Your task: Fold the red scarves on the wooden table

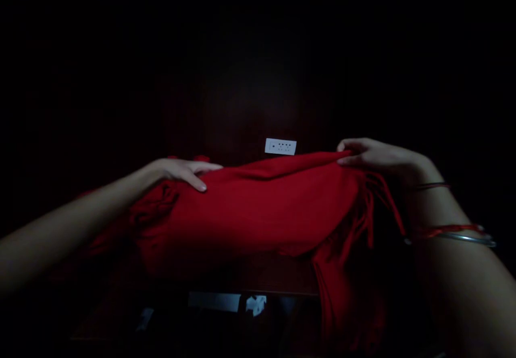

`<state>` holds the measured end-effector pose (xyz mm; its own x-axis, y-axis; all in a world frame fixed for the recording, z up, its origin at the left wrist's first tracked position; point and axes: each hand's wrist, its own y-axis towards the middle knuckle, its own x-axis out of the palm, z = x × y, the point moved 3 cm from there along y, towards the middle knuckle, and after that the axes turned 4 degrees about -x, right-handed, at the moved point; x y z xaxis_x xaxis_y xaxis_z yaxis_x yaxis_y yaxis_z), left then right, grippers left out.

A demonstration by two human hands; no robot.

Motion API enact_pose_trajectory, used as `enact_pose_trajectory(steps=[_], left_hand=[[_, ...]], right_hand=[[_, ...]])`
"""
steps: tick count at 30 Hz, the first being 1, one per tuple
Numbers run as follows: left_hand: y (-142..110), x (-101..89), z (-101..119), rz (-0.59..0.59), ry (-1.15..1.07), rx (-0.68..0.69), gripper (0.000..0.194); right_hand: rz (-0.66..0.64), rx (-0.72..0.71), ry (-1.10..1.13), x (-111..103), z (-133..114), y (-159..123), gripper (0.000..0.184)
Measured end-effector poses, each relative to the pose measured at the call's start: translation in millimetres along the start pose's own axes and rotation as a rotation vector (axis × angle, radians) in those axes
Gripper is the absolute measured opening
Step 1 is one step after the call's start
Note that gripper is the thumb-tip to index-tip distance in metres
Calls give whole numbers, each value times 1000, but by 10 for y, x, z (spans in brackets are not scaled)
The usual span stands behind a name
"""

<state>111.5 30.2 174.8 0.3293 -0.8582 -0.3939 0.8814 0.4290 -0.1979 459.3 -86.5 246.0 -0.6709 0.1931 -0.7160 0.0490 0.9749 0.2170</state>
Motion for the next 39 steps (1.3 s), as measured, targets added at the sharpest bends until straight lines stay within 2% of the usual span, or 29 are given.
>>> enact_pose_trajectory(steps=[2,5,7,9,10,13,16,18,20,22,23,25,28,30,32,35,37,39], left_hand=[[225,117,-327,-77,-99,-107,43],[506,345,-740,-234,-175,-248,39],[594,474,-886,-348,-130,-289,39],[604,527,-909,-403,-88,-261,39],[588,516,-878,-392,-92,-223,38],[459,320,-671,-210,-175,-34,37],[195,-4,-365,102,-249,261,43],[-3,-167,-154,258,-231,390,44],[-141,-265,56,339,-174,470,45],[-173,-351,237,404,-65,512,47],[-142,-408,298,444,18,505,48],[4,-577,325,540,221,420,48],[356,-894,117,627,512,195,48],[617,-1035,-134,571,643,44,53],[837,-1078,-392,492,661,-86,56],[1033,-980,-654,351,562,-209,47],[1077,-900,-698,301,464,-204,40],[1074,-886,-661,326,365,-150,37]], right_hand=[[-95,67,-210,146,216,117,14],[-41,121,-525,306,529,257,10],[78,126,-494,354,670,265,8],[249,129,-269,348,741,182,8],[354,132,-128,328,752,111,9],[776,105,151,226,682,-176,13],[1248,-59,17,139,428,-480,14],[1419,-204,-186,113,203,-594,11],[1485,-297,-349,70,20,-594,11],[1467,-307,-453,-13,-66,-463,16],[1416,-282,-490,-61,-67,-347,20],[1232,-191,-546,-136,15,-38,24],[827,-51,-649,-106,287,469,23],[611,-7,-732,4,505,718,19],[470,15,-777,148,720,874,14],[362,40,-810,349,975,983,9],[362,43,-807,419,1074,1014,9],[415,28,-789,422,1110,1033,10]])
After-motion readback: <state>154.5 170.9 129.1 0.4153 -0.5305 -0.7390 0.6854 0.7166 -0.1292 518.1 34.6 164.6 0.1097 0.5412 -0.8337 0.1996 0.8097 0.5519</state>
